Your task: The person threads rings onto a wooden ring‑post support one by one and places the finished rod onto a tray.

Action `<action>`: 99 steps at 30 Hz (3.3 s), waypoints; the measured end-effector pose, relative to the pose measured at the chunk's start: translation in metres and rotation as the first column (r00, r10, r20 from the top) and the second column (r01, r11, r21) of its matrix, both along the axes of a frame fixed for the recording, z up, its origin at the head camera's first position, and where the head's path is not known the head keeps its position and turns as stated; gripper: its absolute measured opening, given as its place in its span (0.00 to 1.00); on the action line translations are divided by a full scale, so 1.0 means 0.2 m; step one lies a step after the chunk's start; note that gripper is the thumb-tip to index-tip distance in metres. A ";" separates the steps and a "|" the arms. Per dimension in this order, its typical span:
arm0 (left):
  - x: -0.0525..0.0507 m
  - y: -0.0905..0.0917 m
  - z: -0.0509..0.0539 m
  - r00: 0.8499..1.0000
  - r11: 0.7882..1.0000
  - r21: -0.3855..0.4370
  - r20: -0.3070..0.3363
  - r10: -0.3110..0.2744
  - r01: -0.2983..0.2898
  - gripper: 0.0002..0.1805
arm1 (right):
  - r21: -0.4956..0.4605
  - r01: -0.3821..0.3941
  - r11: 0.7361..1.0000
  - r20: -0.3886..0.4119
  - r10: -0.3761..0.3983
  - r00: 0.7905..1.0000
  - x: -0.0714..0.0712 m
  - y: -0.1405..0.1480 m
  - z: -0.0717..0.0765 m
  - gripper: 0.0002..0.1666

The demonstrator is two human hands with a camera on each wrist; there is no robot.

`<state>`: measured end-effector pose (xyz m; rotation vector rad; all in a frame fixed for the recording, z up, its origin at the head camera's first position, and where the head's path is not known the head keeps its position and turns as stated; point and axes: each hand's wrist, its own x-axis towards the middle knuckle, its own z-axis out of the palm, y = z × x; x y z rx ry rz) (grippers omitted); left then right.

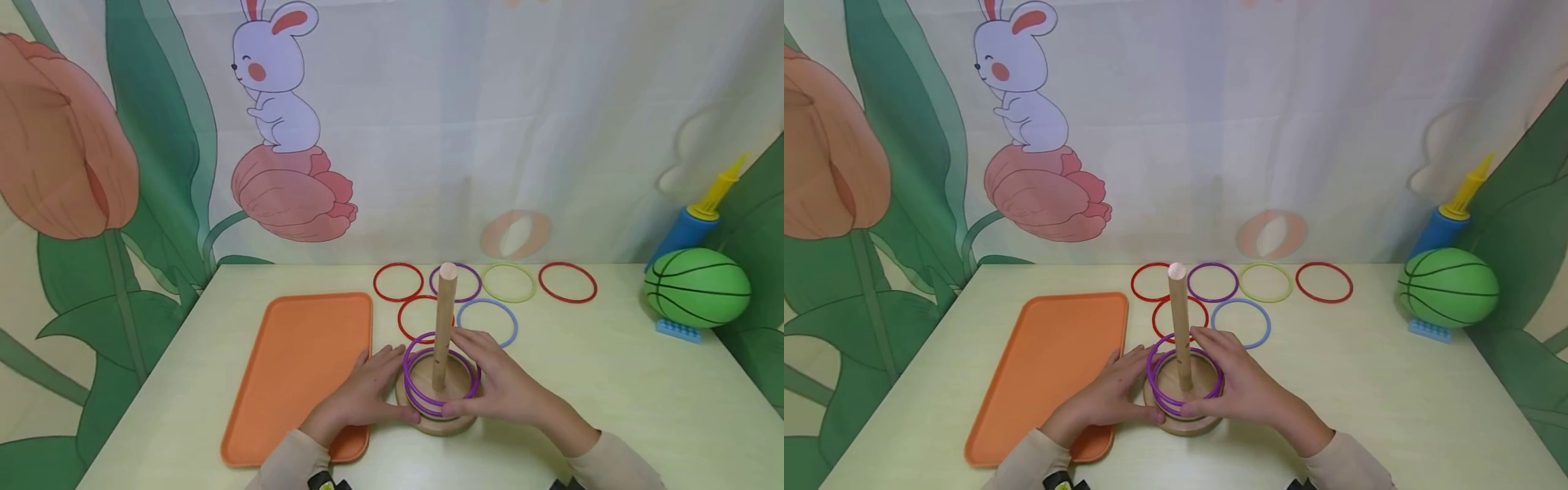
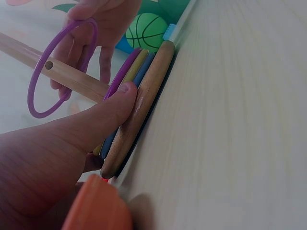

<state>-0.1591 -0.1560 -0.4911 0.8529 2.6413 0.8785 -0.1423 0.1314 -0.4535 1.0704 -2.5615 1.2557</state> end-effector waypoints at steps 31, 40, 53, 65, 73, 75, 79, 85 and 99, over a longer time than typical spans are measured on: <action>0.00 0.01 0.01 1.000 1.000 -0.026 0.006 0.005 -0.005 0.57 | 0.015 -0.036 0.999 0.114 0.034 0.993 -0.03 0.02 -0.07 0.65; 0.00 0.01 0.01 1.000 1.000 -0.024 0.019 0.004 -0.004 0.56 | 0.021 -0.086 0.996 0.120 0.082 0.989 -0.07 0.01 -0.12 0.64; -0.01 0.00 0.00 1.000 1.000 -0.027 0.014 -0.001 0.002 0.56 | 0.033 -0.088 0.996 0.206 0.079 0.975 -0.08 -0.01 -0.15 0.63; -0.01 0.00 0.00 1.000 1.000 -0.028 0.017 0.005 -0.004 0.56 | 0.024 -0.094 0.995 0.234 0.086 0.968 -0.08 -0.01 -0.16 0.63; 0.00 0.01 0.00 1.000 1.000 -0.024 0.017 0.004 -0.003 0.56 | 0.026 -0.101 0.995 0.247 0.091 0.965 -0.08 -0.01 -0.16 0.63; 0.00 0.01 0.00 1.000 1.000 -0.023 0.017 0.003 -0.003 0.56 | 0.030 -0.101 0.994 0.251 0.090 0.964 -0.07 -0.01 -0.16 0.63; 0.00 0.00 0.00 1.000 1.000 -0.017 0.012 0.001 0.000 0.56 | 0.028 -0.099 0.995 0.256 0.089 0.962 -0.07 -0.01 -0.15 0.64; -0.01 0.00 0.00 1.000 1.000 -0.025 0.011 0.001 -0.001 0.56 | 0.027 -0.099 0.995 0.262 0.088 0.961 -0.07 0.00 -0.15 0.66; 0.00 0.00 0.00 1.000 1.000 -0.006 0.011 -0.004 0.004 0.55 | 0.051 -0.096 0.994 0.259 0.079 0.963 -0.07 0.00 -0.17 0.66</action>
